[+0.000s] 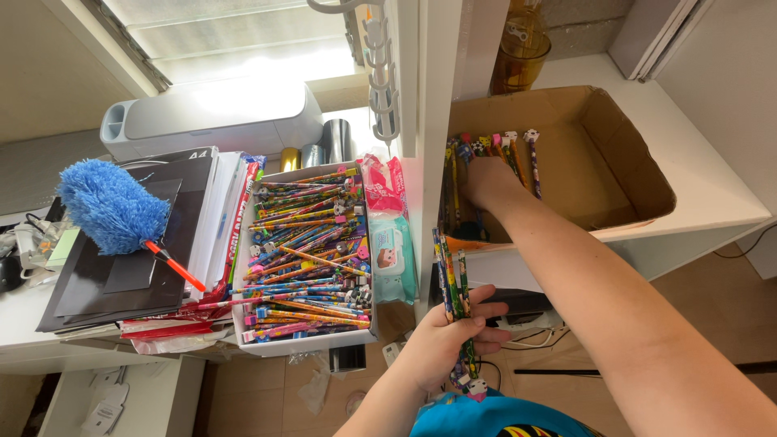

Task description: The person places a plastic bag of small items on a shelf, then retrieves a cardboard box and cleans it with a blue duster. They open a drawer full of colorful pencils, remove several handfuls, and place them into the cleaned box.

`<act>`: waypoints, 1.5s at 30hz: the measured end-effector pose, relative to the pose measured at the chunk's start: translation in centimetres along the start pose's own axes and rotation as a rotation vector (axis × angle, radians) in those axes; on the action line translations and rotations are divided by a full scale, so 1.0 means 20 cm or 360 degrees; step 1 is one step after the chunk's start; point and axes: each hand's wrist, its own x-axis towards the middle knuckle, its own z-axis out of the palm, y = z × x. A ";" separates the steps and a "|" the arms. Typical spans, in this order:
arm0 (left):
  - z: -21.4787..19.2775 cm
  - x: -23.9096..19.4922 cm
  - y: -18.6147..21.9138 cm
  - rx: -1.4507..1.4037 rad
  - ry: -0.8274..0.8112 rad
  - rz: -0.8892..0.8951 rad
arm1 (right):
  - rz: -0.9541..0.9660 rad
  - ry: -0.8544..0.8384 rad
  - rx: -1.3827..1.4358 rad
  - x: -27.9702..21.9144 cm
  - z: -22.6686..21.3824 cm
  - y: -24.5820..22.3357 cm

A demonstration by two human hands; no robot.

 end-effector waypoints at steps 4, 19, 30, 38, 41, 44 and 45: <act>-0.03 0.01 -0.01 0.0002 -0.0033 0.0032 | -0.0094 -0.0038 -0.0038 0.08 0.02 0.03; -0.04 -0.02 0.03 0.0074 -0.0041 0.0032 | 0.0202 0.0277 -0.0199 0.05 -0.37 0.50; 0.01 0.09 0.04 0.0347 -0.0299 0.0045 | 0.0322 -0.0120 -0.0526 -0.03 -0.30 0.47; 0.00 0.08 0.05 0.0238 -0.0223 0.0046 | 0.0421 -0.0088 -0.0436 0.06 -0.32 0.70; 0.01 0.09 0.04 0.0322 -0.0272 0.0079 | 0.0473 -0.0104 -0.0483 0.02 -0.31 0.57; 0.06 0.09 0.08 0.0480 -0.0195 0.0126 | 0.0280 -0.0047 -0.0514 0.07 -0.22 0.46; 0.09 0.08 0.10 0.0608 -0.0097 0.0161 | 0.0046 -0.0005 -0.0519 0.10 -0.17 0.44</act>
